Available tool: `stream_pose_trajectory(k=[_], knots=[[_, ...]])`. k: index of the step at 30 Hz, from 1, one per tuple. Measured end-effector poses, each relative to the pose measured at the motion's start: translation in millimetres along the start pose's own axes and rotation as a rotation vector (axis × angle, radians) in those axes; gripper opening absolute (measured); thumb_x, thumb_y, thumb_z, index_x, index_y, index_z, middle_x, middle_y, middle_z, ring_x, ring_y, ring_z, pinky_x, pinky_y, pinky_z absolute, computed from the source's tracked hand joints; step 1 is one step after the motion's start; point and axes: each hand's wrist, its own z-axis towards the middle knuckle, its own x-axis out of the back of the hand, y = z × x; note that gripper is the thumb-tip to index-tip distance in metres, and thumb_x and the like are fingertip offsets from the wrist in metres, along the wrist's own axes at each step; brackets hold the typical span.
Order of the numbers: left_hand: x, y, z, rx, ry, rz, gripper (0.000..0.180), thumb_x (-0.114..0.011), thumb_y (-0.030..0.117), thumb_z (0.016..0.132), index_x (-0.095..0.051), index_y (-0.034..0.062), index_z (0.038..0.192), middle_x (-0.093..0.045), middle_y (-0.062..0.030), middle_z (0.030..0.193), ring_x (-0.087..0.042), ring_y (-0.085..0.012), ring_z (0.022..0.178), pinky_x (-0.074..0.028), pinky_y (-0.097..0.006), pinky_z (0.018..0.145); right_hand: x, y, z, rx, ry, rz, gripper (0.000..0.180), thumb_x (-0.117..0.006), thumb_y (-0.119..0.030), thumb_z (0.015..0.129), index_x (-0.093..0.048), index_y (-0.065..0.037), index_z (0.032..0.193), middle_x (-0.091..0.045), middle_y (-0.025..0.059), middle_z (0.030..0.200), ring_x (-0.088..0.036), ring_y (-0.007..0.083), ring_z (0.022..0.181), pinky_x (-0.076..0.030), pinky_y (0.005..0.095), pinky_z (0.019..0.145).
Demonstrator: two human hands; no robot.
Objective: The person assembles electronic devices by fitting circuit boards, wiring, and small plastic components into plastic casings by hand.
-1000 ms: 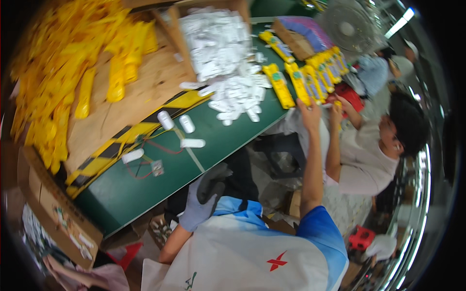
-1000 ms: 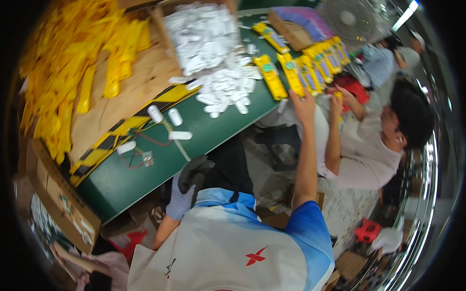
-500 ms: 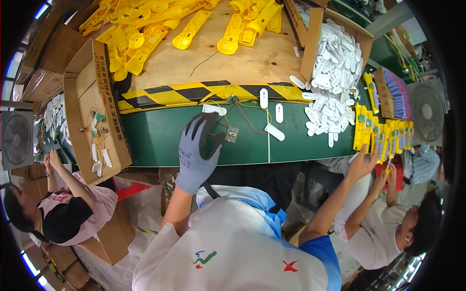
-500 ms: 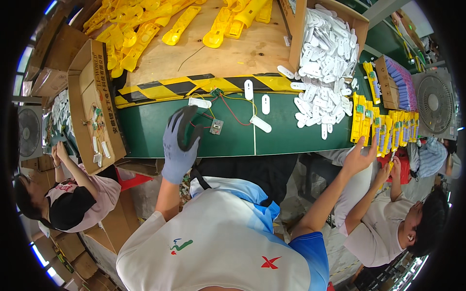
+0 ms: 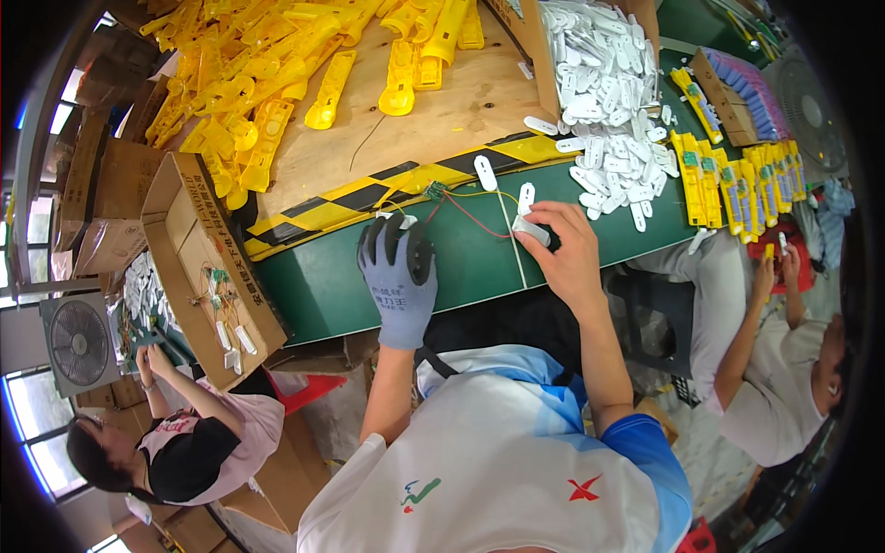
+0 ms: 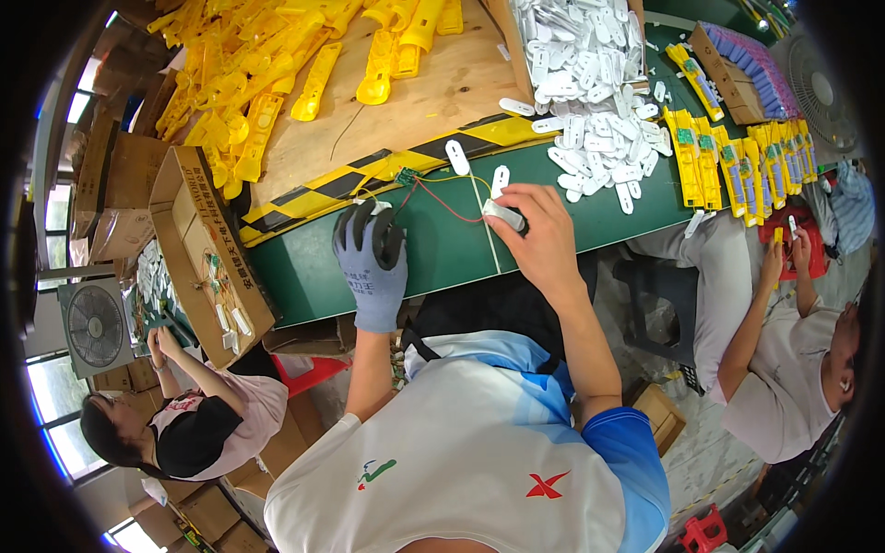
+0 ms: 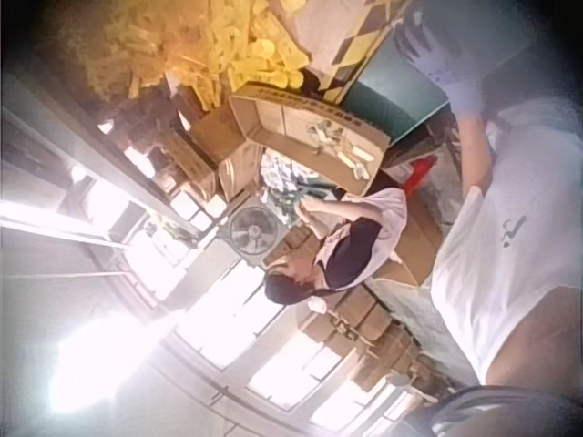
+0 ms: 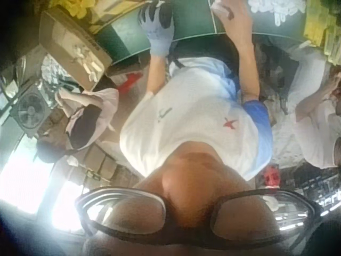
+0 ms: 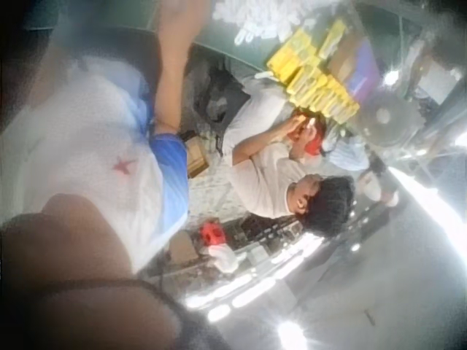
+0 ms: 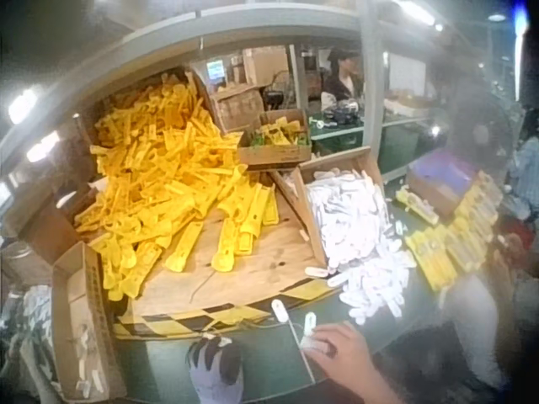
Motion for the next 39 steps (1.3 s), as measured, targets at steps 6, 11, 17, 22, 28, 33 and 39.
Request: stream_pose_trajectory(k=[6, 11, 17, 22, 28, 33, 39], knots=[[6.2, 22.5, 23.8, -0.022, -0.049, -0.002, 0.059, -0.077, 0.018, 0.071, -0.057, 0.0094, 0.126, -0.054, -0.0128, 0.125, -0.045, -0.037, 0.122, -0.032, -0.052, 0.107, -1.9, 0.1, -0.7, -0.307, -0.017, 0.538, 0.021, -0.075, -0.009, 0.083, -0.069, 0.0, 0.1, -0.072, 0.0069, 0.092, -0.063, 0.0117, 0.077, -0.048, 0.0259, 0.072], [-17.9, 47.7, 52.2, -0.142, -0.2, 0.015, 0.06, -0.078, 0.025, 0.071, -0.056, 0.0082, 0.124, -0.053, -0.016, 0.127, -0.043, -0.0396, 0.123, -0.03, -0.053, 0.109, 15.2, -3.2, 7.3, -0.266, 0.056, 0.559, 0.02, -0.075, -0.009, 0.082, -0.07, 0.0, 0.099, -0.072, 0.005, 0.09, -0.062, 0.0073, 0.081, -0.049, 0.0248, 0.071], [-20.0, 31.6, 42.7, -0.209, -0.242, -0.054, 0.041, -0.077, 0.016, 0.073, -0.06, 0.0071, 0.11, -0.057, -0.0162, 0.117, -0.048, -0.0396, 0.118, -0.03, -0.055, 0.11, 23.8, -26.3, 12.5, -0.119, 0.021, 0.399, 0.021, -0.074, -0.012, 0.083, -0.071, -0.004, 0.101, -0.07, 0.0104, 0.088, -0.066, 0.0189, 0.075, -0.051, 0.0289, 0.068], [-18.9, 36.9, 46.1, -0.404, -0.288, 0.038, 0.044, -0.077, 0.018, 0.074, -0.057, 0.0037, 0.111, -0.056, -0.0171, 0.119, -0.048, -0.0377, 0.119, -0.028, -0.058, 0.11, 44.3, -36.4, 24.4, 0.117, -0.005, 0.243, 0.018, -0.07, -0.02, 0.087, -0.071, -0.006, 0.098, -0.07, 0.0099, 0.09, -0.067, 0.0234, 0.078, -0.051, 0.0313, 0.066], [-1.9, 31.8, 70.4, -0.41, -0.399, -0.069, 0.056, -0.078, 0.018, 0.073, -0.056, 0.0028, 0.122, -0.058, -0.018, 0.117, -0.051, -0.0374, 0.117, -0.034, -0.051, 0.109, 66.3, -21.4, 36.9, 0.137, 0.007, 0.176, 0.024, -0.066, -0.028, 0.091, -0.071, -0.004, 0.087, -0.069, 0.0092, 0.076, -0.066, 0.0229, 0.066, -0.049, 0.0314, 0.058], [47.5, 52.8, 99.6, -0.699, -0.237, -0.189, 0.046, -0.082, 0.011, 0.067, -0.064, 0.0017, 0.109, -0.065, -0.015, 0.11, -0.061, -0.0367, 0.107, -0.05, -0.044, 0.094, 110.8, 7.7, 54.2, -0.291, 0.011, 0.475, 0.029, -0.066, -0.029, 0.093, -0.073, -0.002, 0.088, -0.063, 0.0013, 0.059, -0.058, 0.005, 0.053, -0.043, 0.0229, 0.049], [80.8, 66.5, 127.9, -0.695, -0.184, -0.308, 0.045, -0.083, 0.007, 0.063, -0.066, 0.0026, 0.105, -0.068, -0.0137, 0.107, -0.063, -0.0377, 0.103, -0.051, -0.044, 0.092, 109.8, 23.6, 51.5, -0.362, -0.135, 0.673, 0.025, -0.068, -0.026, 0.092, -0.072, 0.0, 0.092, -0.066, 0.0017, 0.068, -0.06, 0.0046, 0.057, -0.044, 0.0207, 0.052]])
